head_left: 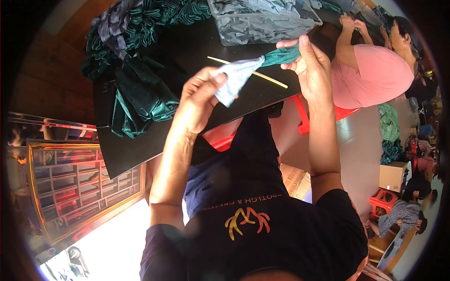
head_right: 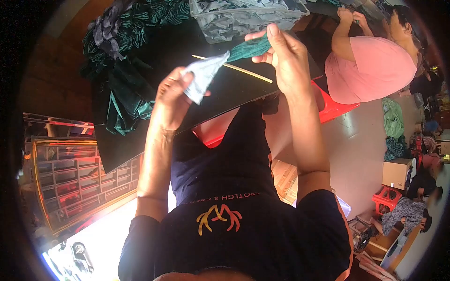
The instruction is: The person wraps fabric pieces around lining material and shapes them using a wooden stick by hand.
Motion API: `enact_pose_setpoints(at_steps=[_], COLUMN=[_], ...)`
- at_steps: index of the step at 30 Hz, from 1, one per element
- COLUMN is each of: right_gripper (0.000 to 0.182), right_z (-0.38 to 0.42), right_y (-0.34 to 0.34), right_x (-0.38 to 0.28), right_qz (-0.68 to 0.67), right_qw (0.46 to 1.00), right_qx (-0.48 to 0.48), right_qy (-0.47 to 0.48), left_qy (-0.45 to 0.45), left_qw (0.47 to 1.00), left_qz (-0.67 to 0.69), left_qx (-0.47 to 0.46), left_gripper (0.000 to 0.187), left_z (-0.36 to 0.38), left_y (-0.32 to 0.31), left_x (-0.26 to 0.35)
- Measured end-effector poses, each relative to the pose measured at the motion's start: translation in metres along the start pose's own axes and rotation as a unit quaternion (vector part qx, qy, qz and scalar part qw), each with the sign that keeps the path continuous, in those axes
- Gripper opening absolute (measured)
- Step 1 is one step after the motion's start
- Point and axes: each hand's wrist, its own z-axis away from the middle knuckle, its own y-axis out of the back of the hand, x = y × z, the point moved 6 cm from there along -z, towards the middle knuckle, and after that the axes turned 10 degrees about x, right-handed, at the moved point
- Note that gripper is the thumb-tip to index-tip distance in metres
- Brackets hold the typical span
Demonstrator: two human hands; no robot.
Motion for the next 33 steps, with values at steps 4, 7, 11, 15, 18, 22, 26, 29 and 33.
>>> enact_pose_setpoints(at_steps=[4,7,11,15,18,22,26,29,33], right_gripper=[0.036,0.023,0.022,0.022,0.022,0.023,0.023,0.023,0.023], right_z=[0.009,0.011,0.023,0.024,0.021,0.019,0.021,0.024,0.028], right_y=[-0.007,-0.021,-0.057,-0.072,-0.070,-0.067,-0.070,-0.072,-0.075], right_x=[0.001,-0.012,-0.009,0.008,0.025,0.030,0.032,0.037,0.042], right_qz=[0.036,0.100,0.111,0.077,0.009,-0.049,-0.056,-0.072,-0.096], right_qw=[0.979,0.973,0.973,0.987,0.992,0.994,0.996,0.994,0.990], right_qx=[-0.198,-0.202,-0.200,-0.140,-0.100,-0.020,0.010,0.015,0.018], right_qy=[-0.035,0.050,0.036,-0.036,-0.079,-0.093,-0.072,-0.083,-0.098], left_qy=[-0.001,0.003,0.057,0.079,0.108,0.005,-0.076,-0.073,-0.049], left_qw=[0.998,0.999,0.998,0.996,0.986,1.000,0.995,0.995,0.998], left_qz=[0.061,0.033,-0.010,0.012,0.115,0.019,-0.057,-0.064,-0.037], left_qx=[0.009,-0.001,-0.023,-0.027,-0.060,0.013,0.019,-0.010,-0.006], left_gripper=[0.025,0.024,0.025,0.043,0.071,0.044,0.018,0.016,0.016], left_z=[-0.004,-0.013,-0.014,-0.013,-0.013,-0.011,-0.001,-0.006,-0.006], left_y=[0.002,0.000,-0.011,-0.015,-0.018,-0.005,-0.013,-0.011,-0.012], left_x=[0.021,0.027,0.030,0.029,0.031,0.011,0.009,0.003,0.002])
